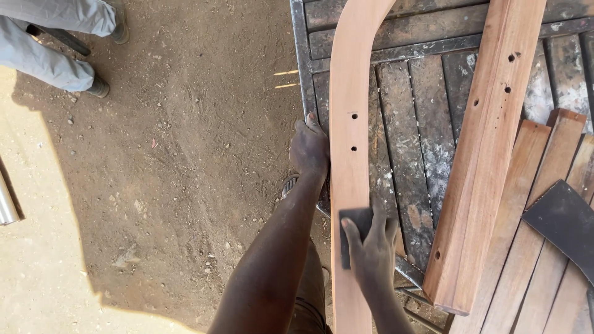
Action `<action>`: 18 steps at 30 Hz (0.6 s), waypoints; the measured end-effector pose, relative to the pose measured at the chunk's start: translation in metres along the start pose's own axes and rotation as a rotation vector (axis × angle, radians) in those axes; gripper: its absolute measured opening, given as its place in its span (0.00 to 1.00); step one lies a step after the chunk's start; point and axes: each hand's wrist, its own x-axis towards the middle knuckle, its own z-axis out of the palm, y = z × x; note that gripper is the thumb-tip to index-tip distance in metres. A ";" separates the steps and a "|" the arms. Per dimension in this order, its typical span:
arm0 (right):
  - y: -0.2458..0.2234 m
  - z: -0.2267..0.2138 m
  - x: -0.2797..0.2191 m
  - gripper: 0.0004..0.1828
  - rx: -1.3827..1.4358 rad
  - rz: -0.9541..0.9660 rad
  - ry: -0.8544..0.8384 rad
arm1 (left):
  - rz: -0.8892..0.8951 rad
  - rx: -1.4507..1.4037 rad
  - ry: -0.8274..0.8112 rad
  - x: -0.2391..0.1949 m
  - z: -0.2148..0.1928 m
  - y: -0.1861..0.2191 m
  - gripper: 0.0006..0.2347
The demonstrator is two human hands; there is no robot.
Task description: Sanding a curved wooden component using a sanding block
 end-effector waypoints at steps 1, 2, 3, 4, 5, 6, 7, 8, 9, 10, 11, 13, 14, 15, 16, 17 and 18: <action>0.008 0.002 0.003 0.47 0.000 -0.001 0.004 | 0.003 -0.002 -0.001 0.000 0.000 0.003 0.26; 0.017 0.005 0.005 0.47 -0.023 -0.019 0.004 | -0.003 -0.007 -0.001 0.000 -0.001 0.003 0.26; 0.027 0.008 0.007 0.47 -0.045 -0.038 0.004 | -0.010 -0.013 0.000 0.000 -0.001 0.002 0.26; 0.018 0.007 0.012 0.47 -0.047 -0.033 -0.002 | -0.017 -0.009 -0.001 0.000 0.000 0.001 0.26; 0.009 0.006 0.017 0.46 -0.008 -0.060 -0.004 | -0.013 0.000 -0.002 0.000 0.000 -0.001 0.26; -0.001 0.004 0.025 0.45 0.032 -0.092 0.001 | -0.004 0.002 -0.002 0.002 0.002 0.000 0.26; 0.000 0.007 0.044 0.45 0.030 -0.094 0.001 | -0.005 0.000 -0.001 0.002 0.003 0.002 0.26; 0.000 0.011 0.062 0.44 -0.009 -0.141 0.045 | -0.009 0.013 -0.012 0.003 0.003 0.001 0.27; 0.000 0.016 0.080 0.44 -0.047 -0.188 0.089 | -0.014 0.026 -0.023 0.003 0.002 0.000 0.27; -0.002 0.016 0.083 0.44 -0.045 -0.187 0.079 | -0.021 0.031 -0.018 0.005 0.002 -0.001 0.27; -0.005 0.016 0.086 0.41 -0.043 -0.204 0.095 | -0.021 0.022 -0.009 0.007 0.002 -0.001 0.27; -0.006 0.011 0.066 0.39 -0.045 -0.214 0.114 | -0.022 0.014 -0.010 0.006 0.005 -0.007 0.26; -0.009 0.007 0.049 0.43 -0.018 -0.145 0.064 | -0.026 0.022 -0.012 0.009 0.008 -0.006 0.26; -0.012 0.003 0.032 0.47 0.009 -0.077 0.014 | -0.030 0.031 -0.014 0.012 0.010 -0.006 0.26; -0.006 0.002 0.024 0.47 0.007 -0.078 0.015 | -0.031 0.029 -0.014 0.009 0.009 -0.004 0.26; 0.000 0.001 0.016 0.45 -0.005 -0.071 0.016 | -0.030 0.026 -0.021 0.006 0.008 -0.004 0.26; 0.006 0.001 0.010 0.43 -0.013 -0.068 0.015 | -0.027 0.024 -0.024 0.006 0.006 -0.002 0.26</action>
